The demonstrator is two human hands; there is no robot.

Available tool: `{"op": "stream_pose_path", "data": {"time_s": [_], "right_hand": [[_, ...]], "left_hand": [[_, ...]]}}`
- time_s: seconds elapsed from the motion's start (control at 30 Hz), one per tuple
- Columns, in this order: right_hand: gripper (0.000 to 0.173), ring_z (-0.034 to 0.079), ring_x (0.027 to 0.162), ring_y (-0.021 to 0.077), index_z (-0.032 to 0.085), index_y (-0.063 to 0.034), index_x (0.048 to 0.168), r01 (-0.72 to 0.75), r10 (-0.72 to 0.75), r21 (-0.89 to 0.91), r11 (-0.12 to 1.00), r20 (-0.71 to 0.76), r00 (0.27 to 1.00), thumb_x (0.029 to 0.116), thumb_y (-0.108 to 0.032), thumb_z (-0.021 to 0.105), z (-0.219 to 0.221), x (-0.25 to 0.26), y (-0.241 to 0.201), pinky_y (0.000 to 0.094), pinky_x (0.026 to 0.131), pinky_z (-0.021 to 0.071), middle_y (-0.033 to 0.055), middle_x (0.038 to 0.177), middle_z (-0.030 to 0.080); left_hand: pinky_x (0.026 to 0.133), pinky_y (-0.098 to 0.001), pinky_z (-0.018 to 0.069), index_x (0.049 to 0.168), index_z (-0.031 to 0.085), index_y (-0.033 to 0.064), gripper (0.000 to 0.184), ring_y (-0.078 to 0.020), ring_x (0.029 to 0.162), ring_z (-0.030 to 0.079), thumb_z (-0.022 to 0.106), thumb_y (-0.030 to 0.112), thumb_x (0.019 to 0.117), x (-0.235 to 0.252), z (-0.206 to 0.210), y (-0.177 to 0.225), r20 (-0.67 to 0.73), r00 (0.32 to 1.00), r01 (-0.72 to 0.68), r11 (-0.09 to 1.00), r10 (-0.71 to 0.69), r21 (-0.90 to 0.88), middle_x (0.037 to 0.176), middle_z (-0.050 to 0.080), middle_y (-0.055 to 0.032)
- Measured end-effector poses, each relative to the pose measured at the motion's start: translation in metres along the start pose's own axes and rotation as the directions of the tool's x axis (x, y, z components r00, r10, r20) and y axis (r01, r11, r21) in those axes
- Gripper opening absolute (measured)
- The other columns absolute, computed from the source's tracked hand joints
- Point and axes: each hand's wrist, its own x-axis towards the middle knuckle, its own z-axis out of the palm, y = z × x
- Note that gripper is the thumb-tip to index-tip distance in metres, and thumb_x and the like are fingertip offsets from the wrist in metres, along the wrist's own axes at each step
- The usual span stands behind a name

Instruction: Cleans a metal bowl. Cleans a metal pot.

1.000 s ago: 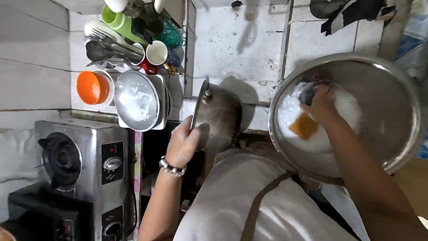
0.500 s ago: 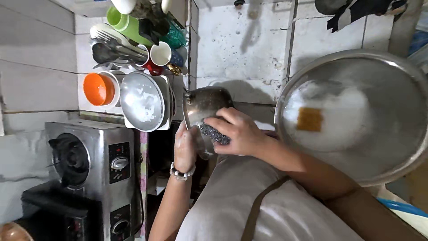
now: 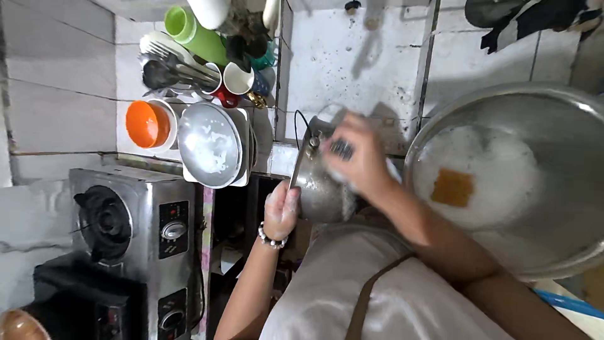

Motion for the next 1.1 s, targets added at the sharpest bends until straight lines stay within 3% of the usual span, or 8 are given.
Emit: {"op": "stream_pose_path", "data": {"time_s": [0.07, 0.43, 0.53, 0.63, 0.7, 0.87, 1.0, 1.1], "right_hand": [[0.017, 0.064, 0.067, 0.0212, 0.073, -0.0042, 0.078, 0.159, -0.159, 0.0, 0.987, -0.014, 0.987, 0.0697, -0.013, 0.085, 0.019, -0.024, -0.021, 0.0351, 0.055, 0.0531, 0.0102, 0.079, 0.064], [0.015, 0.066, 0.068, 0.0214, 0.074, -0.0062, 0.075, 0.272, -0.273, 0.021, 0.962, 0.029, 0.962, 0.0735, -0.018, 0.083, 0.018, -0.033, -0.015, 0.0364, 0.056, 0.0535, 0.0092, 0.078, 0.067], [0.017, 0.068, 0.085, 0.0271, 0.073, 0.0015, 0.085, 0.021, -0.022, 0.041, 0.999, 0.029, 0.999, 0.083, -0.015, 0.077, -0.01, 0.001, 0.025, 0.0469, 0.073, 0.0545, 0.0157, 0.09, 0.069], [0.019, 0.067, 0.08, 0.0247, 0.072, -0.0006, 0.078, 0.06, -0.057, 0.062, 0.996, -0.048, 0.997, 0.0755, -0.016, 0.083, -0.004, -0.006, 0.014, 0.0429, 0.068, 0.0555, 0.0138, 0.085, 0.067], [0.017, 0.065, 0.07, 0.0199, 0.072, -0.004, 0.073, 0.208, -0.205, 0.077, 0.975, -0.054, 0.977, 0.0695, -0.016, 0.083, 0.009, -0.028, -0.002, 0.0348, 0.059, 0.0535, 0.0099, 0.077, 0.066], [0.02, 0.065, 0.081, 0.026, 0.066, 0.0001, 0.077, 0.007, -0.006, 0.02, 1.0, -0.036, 0.999, 0.0819, -0.017, 0.076, -0.02, -0.014, 0.043, 0.0443, 0.069, 0.0521, 0.0155, 0.087, 0.066], [0.022, 0.059, 0.064, 0.0168, 0.069, -0.0038, 0.07, 0.308, -0.301, 0.111, 0.945, -0.078, 0.95, 0.0773, -0.022, 0.079, 0.004, -0.048, 0.011, 0.0299, 0.056, 0.0475, 0.0077, 0.068, 0.06], [0.022, 0.064, 0.076, 0.0226, 0.067, 0.0025, 0.074, 0.165, -0.163, 0.129, 0.978, -0.024, 0.986, 0.0835, -0.015, 0.076, -0.014, -0.014, 0.044, 0.037, 0.068, 0.0522, 0.0156, 0.079, 0.065]], "left_hand": [[0.067, -0.0091, 0.0497, 0.094, 0.061, -0.001, 0.041, 0.0146, 0.07, 0.056, 0.042, 0.032, 0.1103, -0.009, -0.002, -0.005, 0.014, 0.999, -0.03, 0.999, 0.029, 0.017, 0.073, 0.06, 0.0089], [0.066, -0.0107, 0.0496, 0.087, 0.057, -0.0009, 0.05, 0.0117, 0.066, 0.055, 0.037, 0.037, 0.1114, 0.001, -0.003, -0.014, 0.009, 0.996, -0.088, 0.991, 0.088, 0.102, 0.067, 0.055, 0.0047], [0.056, -0.0109, 0.0437, 0.08, 0.054, 0.002, 0.049, 0.0105, 0.056, 0.047, 0.036, 0.036, 0.1107, -0.001, 0.002, -0.009, -0.018, 0.999, -0.027, 0.992, 0.03, 0.124, 0.059, 0.046, 0.0078], [0.066, -0.0093, 0.0485, 0.086, 0.062, -0.0033, 0.056, 0.0138, 0.067, 0.055, 0.036, 0.04, 0.1112, 0.001, 0.0, -0.011, -0.022, 0.996, -0.083, 0.991, 0.086, 0.107, 0.066, 0.057, 0.0059], [0.063, -0.0097, 0.0487, 0.087, 0.061, 0.004, 0.053, 0.0144, 0.066, 0.055, 0.037, 0.044, 0.1107, -0.005, -0.002, -0.012, 0.003, 0.999, -0.053, 0.996, 0.053, 0.068, 0.065, 0.055, 0.0115], [0.064, -0.0097, 0.049, 0.079, 0.06, 0.0074, 0.052, 0.0143, 0.068, 0.056, 0.038, 0.042, 0.1107, -0.006, -0.005, -0.016, -0.018, 0.996, -0.082, 0.995, 0.083, 0.059, 0.065, 0.056, 0.012], [0.06, -0.0095, 0.0473, 0.076, 0.055, 0.0175, 0.046, 0.014, 0.064, 0.054, 0.04, 0.044, 0.1101, -0.009, -0.009, -0.015, 0.027, 0.999, -0.042, 0.999, 0.042, 0.006, 0.062, 0.052, 0.0165], [0.054, -0.0084, 0.0447, 0.071, 0.053, 0.0232, 0.043, 0.0142, 0.058, 0.052, 0.045, 0.044, 0.1087, -0.005, -0.007, -0.015, 0.026, 1.0, -0.016, 0.999, 0.017, -0.049, 0.059, 0.05, 0.0203]]}}
